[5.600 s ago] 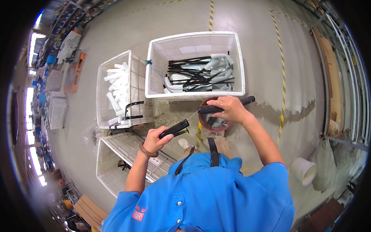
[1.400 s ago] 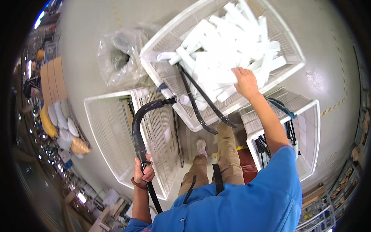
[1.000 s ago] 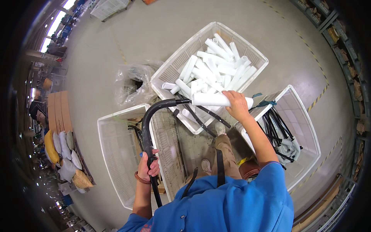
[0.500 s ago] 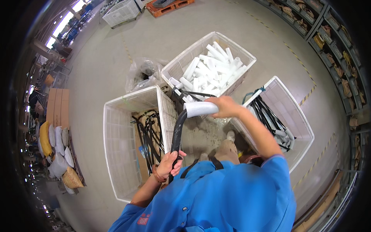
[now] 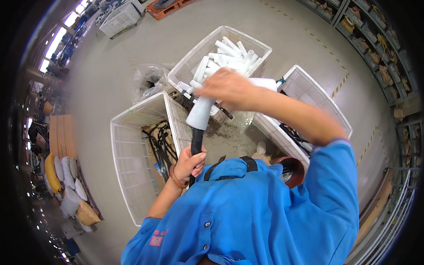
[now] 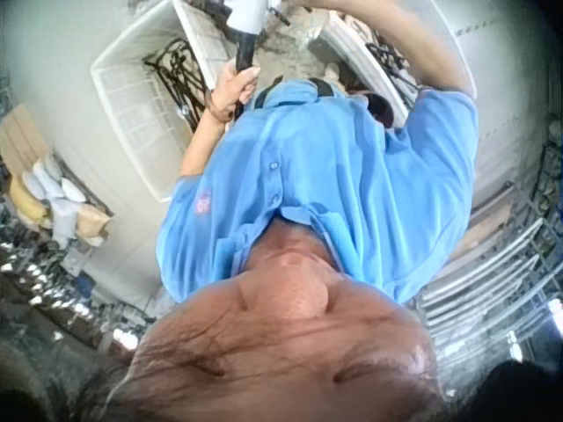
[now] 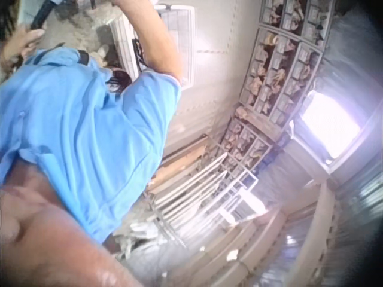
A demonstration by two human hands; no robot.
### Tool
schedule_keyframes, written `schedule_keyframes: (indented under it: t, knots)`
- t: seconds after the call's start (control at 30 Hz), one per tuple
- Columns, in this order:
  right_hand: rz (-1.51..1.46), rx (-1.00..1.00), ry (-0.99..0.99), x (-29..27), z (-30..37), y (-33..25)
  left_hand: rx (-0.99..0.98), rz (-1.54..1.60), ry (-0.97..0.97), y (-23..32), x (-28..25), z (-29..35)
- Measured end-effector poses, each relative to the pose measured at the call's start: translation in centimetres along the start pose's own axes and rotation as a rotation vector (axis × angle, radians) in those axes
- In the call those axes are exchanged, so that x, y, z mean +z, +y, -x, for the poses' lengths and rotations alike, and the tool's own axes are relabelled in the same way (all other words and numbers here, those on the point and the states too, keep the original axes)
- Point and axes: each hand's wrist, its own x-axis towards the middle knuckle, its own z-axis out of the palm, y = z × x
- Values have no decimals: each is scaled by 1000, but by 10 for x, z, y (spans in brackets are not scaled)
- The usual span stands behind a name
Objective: The person repeatedly picks up black plastic frames and white foam sleeves, slides the sleeves onto the frames, and places the assembled units into a white bin. The process is continuous and repetitive within a warehouse setting.
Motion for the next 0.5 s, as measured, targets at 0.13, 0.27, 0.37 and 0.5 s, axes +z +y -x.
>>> schedule_keyframes:
  t: [0.13, 0.27, 0.37, 0.5]
  knots:
    - [-293, 714, -89, -1, 62, 27, -22, -40, 19, 3, 10, -8]
    - [-424, 709, -50, -3, 71, 38, 24, -140, -55, 7, 23, -21]
    - [-427, 622, -131, -26, 64, 35, 7, -158, -98, 5, 32, -26]
    - [-218, 460, -317, -45, 52, 19, -40, -167, -127, 0, 37, -35]
